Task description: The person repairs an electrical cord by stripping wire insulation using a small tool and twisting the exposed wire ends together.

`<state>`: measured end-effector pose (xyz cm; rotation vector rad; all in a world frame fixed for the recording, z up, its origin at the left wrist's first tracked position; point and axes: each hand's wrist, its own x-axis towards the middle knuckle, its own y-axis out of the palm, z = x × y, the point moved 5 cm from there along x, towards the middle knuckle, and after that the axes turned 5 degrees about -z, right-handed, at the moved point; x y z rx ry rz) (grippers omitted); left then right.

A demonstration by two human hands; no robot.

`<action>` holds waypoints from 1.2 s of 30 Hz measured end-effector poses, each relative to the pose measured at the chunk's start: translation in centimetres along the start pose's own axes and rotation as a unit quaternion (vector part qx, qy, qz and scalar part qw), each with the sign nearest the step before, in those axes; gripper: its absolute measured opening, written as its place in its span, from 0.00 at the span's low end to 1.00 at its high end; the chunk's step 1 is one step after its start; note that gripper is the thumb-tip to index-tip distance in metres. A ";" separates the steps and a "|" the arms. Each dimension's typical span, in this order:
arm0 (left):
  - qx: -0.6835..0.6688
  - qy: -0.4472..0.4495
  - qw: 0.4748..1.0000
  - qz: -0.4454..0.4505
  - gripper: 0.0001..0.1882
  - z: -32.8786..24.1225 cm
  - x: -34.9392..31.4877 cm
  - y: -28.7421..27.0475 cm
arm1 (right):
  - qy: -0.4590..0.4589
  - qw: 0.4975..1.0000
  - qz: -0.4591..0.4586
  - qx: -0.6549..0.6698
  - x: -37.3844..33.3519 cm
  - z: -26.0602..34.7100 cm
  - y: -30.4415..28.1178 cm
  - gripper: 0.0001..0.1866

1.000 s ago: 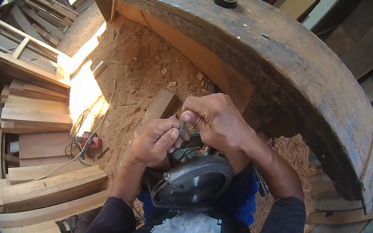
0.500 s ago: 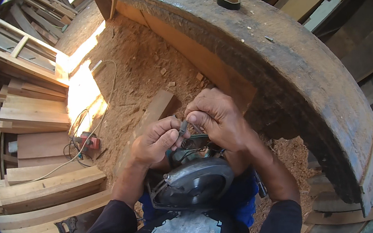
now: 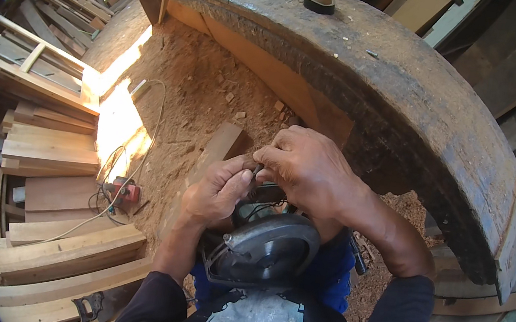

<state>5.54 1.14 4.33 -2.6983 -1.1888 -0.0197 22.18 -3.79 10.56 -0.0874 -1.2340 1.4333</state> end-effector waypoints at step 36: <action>-0.074 -0.068 0.991 0.092 0.15 0.0 -0.5 0.4 | -0.022 0.995 0.017 -0.097 -0.2 2.4 -1.2 0.10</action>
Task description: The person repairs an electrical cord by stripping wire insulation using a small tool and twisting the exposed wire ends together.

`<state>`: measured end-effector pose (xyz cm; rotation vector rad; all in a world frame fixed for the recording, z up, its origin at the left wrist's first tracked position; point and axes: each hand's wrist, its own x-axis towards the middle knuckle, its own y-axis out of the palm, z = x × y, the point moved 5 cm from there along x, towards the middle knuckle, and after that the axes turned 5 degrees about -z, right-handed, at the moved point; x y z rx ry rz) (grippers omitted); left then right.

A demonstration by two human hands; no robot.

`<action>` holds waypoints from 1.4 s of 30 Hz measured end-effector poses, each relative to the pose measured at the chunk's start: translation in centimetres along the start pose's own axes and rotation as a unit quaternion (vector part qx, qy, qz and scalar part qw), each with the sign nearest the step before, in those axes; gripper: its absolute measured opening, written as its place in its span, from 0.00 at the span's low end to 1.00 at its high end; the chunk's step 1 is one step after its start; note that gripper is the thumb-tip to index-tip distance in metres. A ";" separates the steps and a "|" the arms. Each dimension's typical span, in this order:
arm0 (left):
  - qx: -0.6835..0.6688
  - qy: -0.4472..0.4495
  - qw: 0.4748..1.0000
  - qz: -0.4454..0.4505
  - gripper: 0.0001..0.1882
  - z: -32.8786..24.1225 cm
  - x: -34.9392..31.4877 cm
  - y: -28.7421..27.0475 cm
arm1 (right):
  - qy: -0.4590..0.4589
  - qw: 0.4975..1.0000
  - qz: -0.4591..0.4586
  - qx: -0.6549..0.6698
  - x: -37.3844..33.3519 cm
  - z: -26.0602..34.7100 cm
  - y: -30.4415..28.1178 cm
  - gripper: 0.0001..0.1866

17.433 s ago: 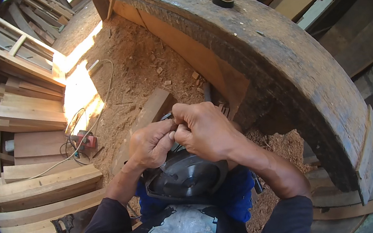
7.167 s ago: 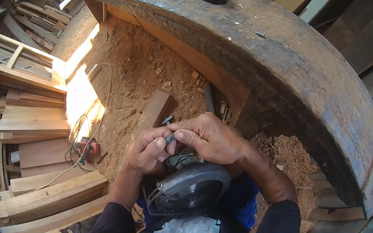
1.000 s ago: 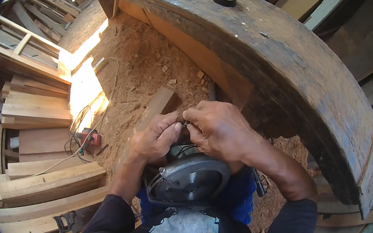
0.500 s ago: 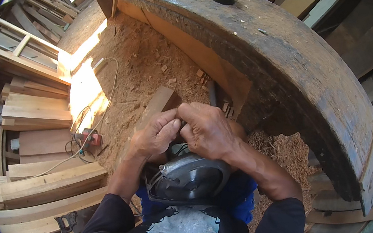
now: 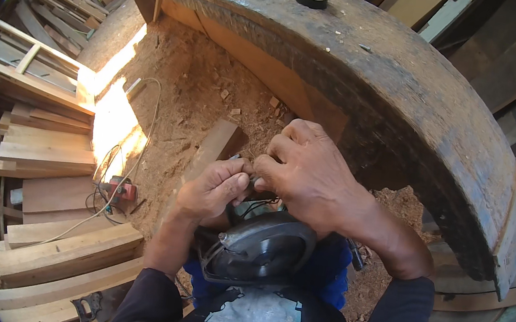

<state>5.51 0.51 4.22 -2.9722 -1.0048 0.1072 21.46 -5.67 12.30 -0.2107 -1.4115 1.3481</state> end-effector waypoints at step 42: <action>0.208 0.187 0.957 -0.076 0.04 -0.4 0.1 1.0 | 0.328 0.898 0.019 0.292 -5.0 -2.6 3.7 0.15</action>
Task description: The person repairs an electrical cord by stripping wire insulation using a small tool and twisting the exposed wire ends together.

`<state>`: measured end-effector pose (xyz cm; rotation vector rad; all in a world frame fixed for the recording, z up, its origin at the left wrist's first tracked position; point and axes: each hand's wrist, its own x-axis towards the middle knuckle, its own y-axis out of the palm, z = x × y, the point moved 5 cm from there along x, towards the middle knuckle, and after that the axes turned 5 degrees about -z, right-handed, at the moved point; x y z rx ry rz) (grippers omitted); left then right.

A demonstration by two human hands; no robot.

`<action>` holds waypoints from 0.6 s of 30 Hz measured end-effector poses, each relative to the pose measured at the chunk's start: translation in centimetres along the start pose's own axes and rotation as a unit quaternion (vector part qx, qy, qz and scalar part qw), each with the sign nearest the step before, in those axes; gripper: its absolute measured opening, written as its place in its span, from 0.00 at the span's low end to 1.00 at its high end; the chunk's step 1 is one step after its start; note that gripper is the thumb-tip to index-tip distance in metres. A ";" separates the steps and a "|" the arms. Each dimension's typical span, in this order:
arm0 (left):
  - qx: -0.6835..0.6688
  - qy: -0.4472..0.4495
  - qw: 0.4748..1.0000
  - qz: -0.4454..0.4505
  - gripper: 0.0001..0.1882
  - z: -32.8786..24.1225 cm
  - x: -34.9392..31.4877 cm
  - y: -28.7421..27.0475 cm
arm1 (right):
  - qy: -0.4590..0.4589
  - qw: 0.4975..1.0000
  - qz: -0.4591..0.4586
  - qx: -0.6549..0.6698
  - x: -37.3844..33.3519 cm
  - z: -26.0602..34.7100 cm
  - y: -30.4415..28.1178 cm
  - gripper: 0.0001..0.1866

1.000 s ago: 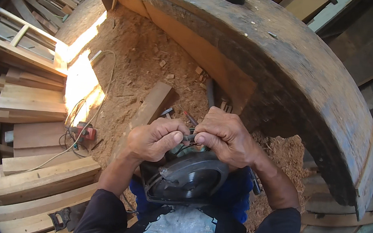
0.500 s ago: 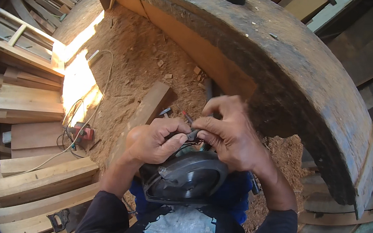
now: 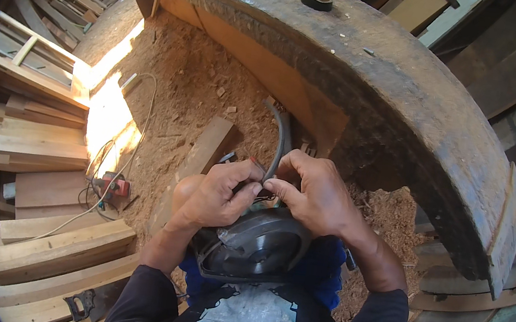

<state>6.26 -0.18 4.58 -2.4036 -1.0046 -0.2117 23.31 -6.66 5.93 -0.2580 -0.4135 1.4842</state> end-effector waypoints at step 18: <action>0.101 -0.027 0.994 -0.034 0.09 -1.1 1.0 -0.5 | -0.230 0.919 -0.245 0.205 -2.4 3.3 -4.1 0.13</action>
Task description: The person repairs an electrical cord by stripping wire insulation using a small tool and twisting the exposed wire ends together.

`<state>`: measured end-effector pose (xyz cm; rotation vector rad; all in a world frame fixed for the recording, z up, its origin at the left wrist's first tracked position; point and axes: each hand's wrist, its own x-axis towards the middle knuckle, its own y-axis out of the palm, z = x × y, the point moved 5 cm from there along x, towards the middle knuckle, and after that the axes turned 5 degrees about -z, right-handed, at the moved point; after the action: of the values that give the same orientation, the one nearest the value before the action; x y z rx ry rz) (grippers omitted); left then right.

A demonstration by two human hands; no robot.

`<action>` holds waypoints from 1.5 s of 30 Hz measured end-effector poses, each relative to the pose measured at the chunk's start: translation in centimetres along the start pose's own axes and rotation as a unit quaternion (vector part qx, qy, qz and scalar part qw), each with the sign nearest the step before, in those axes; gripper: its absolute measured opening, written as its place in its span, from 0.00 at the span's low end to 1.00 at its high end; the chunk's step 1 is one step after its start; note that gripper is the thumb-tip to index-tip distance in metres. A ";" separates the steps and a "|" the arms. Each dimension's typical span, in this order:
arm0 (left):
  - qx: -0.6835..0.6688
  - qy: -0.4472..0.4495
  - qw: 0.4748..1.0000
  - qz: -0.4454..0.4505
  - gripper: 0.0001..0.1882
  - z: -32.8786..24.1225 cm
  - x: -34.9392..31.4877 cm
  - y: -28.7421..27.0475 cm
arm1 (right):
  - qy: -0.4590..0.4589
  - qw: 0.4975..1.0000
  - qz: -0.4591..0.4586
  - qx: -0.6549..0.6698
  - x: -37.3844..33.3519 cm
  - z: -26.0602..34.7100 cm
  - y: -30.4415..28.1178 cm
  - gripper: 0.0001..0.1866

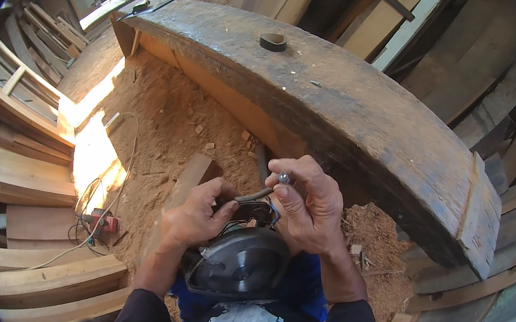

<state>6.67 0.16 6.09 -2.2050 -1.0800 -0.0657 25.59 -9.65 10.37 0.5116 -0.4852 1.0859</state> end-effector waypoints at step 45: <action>-0.107 -0.037 0.991 -0.076 0.08 1.6 -1.6 -1.4 | 0.164 0.891 0.277 -0.321 -0.8 -2.1 5.2 0.11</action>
<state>4.24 0.67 5.09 -2.3250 -1.3354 -0.1738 20.79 -7.02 9.02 -0.4251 -0.6712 1.4301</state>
